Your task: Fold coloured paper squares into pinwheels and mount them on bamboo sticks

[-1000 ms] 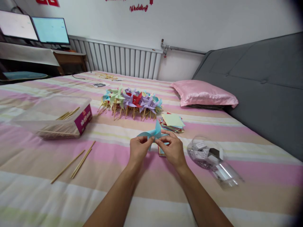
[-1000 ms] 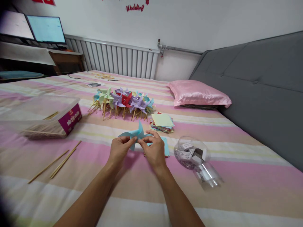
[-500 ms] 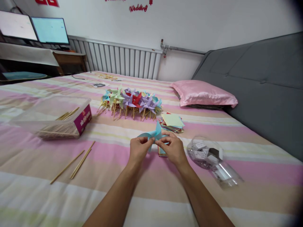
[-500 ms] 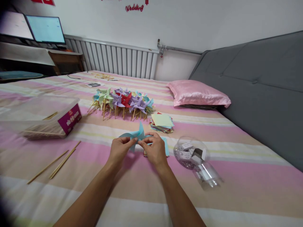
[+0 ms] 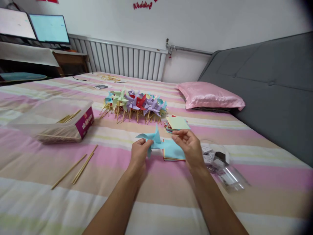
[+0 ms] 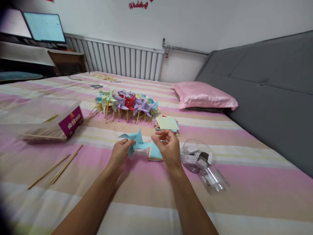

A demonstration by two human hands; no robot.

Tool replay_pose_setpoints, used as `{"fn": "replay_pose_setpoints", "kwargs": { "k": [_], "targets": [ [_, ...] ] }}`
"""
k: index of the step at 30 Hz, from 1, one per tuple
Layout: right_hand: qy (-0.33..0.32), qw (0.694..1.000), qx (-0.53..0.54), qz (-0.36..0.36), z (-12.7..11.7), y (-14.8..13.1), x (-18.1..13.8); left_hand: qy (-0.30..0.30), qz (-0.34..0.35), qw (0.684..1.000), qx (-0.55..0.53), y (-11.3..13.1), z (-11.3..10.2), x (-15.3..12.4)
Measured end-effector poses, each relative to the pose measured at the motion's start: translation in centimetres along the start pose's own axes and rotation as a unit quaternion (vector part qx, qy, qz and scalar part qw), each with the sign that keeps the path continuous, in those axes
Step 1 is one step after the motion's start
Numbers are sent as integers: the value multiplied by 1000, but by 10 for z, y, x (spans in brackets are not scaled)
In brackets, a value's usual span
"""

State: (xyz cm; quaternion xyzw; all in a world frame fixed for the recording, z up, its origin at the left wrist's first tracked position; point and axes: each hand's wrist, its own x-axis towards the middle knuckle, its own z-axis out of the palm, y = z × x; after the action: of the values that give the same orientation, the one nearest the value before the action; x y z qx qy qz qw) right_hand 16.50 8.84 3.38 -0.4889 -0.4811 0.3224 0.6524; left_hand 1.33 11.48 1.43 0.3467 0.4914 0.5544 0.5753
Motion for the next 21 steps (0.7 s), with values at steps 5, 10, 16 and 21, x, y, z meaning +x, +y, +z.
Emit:
{"fn": "replay_pose_setpoints", "kwargs": {
  "k": [5, 10, 16, 21],
  "targets": [
    [49, 999, -11, -1, -9, -18, 5, 13, 4, 1000, 27, 2, 3, 3],
    [-27, 987, -157, -8, -2, -9, 6, 34, 10, 999, 26, 5, 8, 8],
    [-52, 965, -255, -10, 8, 3, 2, 54, 28, 998, 16, 3, 12, 16],
    [8, 963, -265, -42, 10, 9, -15, 67, 27, 997, -31, -3, 10, 22]
  ]
}}
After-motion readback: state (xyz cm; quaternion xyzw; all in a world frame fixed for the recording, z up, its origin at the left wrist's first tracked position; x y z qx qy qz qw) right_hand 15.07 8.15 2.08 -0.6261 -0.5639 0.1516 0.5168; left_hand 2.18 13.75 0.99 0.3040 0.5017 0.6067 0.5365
